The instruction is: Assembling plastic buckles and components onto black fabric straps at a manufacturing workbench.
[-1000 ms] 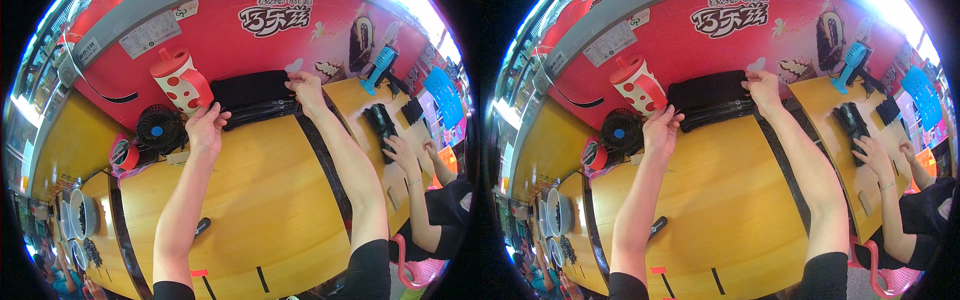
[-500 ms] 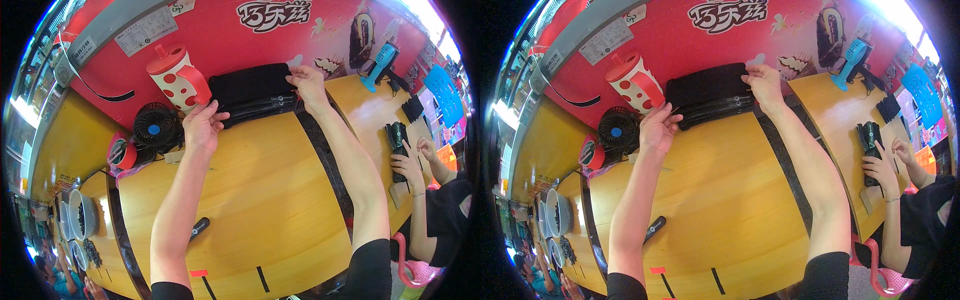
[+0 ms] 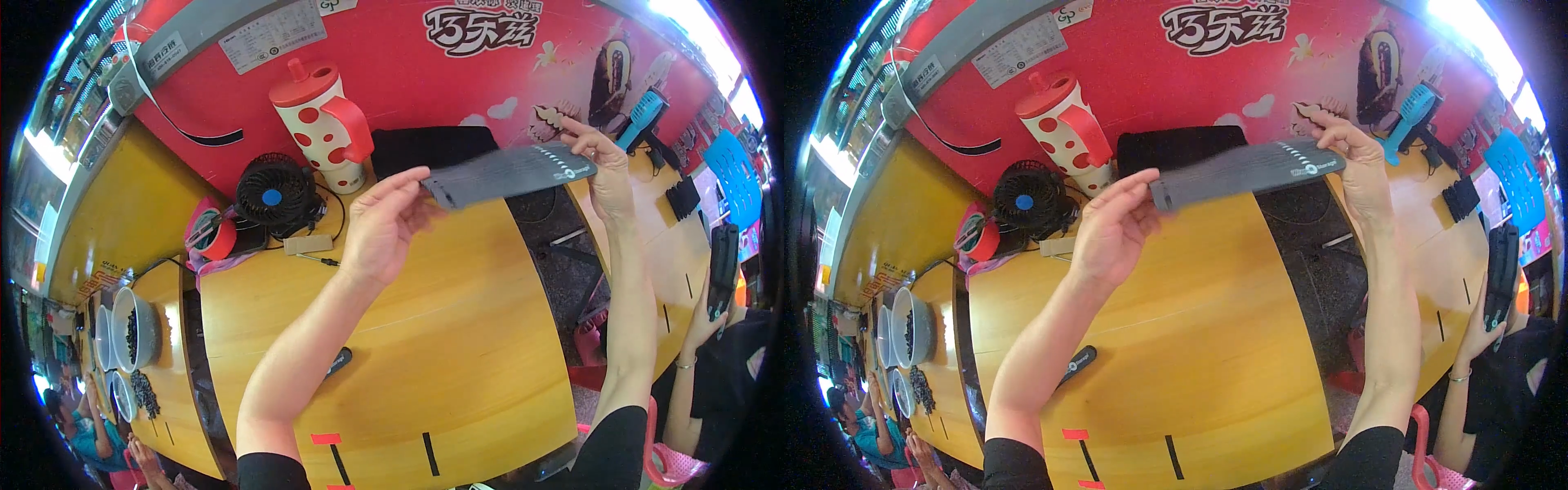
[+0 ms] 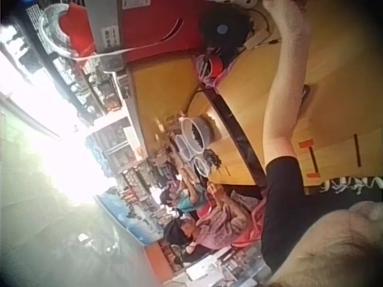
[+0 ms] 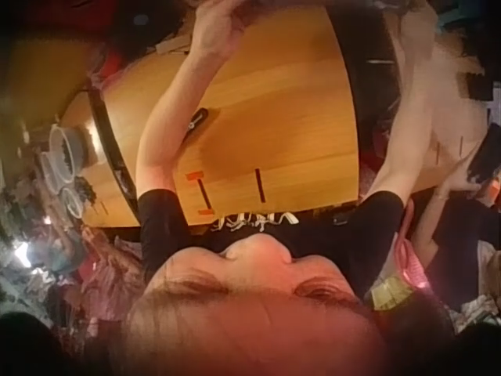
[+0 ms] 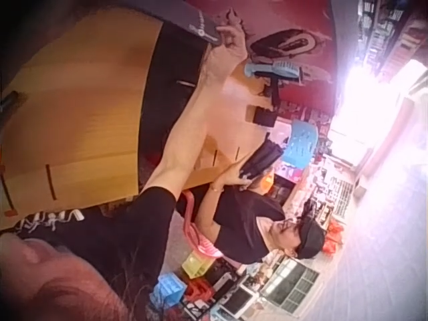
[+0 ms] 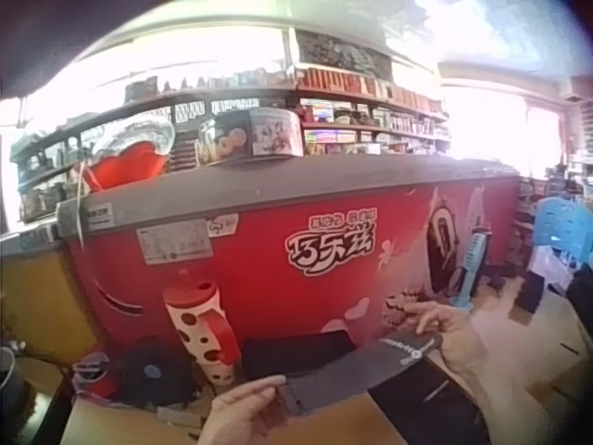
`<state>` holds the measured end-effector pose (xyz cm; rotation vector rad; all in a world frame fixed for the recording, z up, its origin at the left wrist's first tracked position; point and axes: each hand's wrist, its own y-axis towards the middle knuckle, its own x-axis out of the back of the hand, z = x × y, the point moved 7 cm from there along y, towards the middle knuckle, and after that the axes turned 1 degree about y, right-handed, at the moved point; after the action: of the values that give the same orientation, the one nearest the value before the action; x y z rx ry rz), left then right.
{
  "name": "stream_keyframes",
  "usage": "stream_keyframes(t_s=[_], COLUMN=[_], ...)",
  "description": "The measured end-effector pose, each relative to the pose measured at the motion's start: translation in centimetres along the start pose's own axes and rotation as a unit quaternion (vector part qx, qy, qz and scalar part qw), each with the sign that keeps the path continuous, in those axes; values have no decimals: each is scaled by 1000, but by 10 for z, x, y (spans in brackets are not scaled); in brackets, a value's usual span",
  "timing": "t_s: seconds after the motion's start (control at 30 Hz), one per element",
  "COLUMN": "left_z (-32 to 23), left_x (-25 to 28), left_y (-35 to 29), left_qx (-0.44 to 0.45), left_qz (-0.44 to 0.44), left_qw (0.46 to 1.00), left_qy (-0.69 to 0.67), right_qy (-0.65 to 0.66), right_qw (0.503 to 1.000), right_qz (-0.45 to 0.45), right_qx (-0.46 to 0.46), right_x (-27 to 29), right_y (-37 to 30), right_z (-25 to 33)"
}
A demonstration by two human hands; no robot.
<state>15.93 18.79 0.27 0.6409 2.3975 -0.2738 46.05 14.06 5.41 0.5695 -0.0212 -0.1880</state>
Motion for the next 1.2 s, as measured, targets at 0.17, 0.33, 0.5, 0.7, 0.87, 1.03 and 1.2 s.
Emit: stream_keyframes(t_s=[0.17, 0.33, 0.5, 0.7, 0.87, 1.03, 1.2], left_z=[-7, -12, -16, -17, -27, -43, -44], left_x=[17, 15, 12, 29, 45, 26, 46], left_y=[23, 36, 33, 27, 25, 6, 14], left_qx=[-81, -128, -184, -189, -197, -322, -298], left_qz=[-31, -72, -31, -70, -171, -255, -292], left_qw=[996, 989, 982, 972, 854, 605, 616], left_qy=[11, -24, 37, 122, 449, 682, 668], right_qy=[-48, 106, 170, 141, 142, 196, 298], right_qw=[988, 979, 965, 966, 965, 949, 924], right_qz=[-41, -62, -109, -138, -139, -171, -174], right_qx=[-139, -164, -169, -167, -171, -176, -167], right_x=[-10, -14, -30, -54, -44, -34, -35], right_y=[-4, 0, 3, 16, 17, 9, 1], right_z=[-31, -51, -76, -86, -91, -92, -100])
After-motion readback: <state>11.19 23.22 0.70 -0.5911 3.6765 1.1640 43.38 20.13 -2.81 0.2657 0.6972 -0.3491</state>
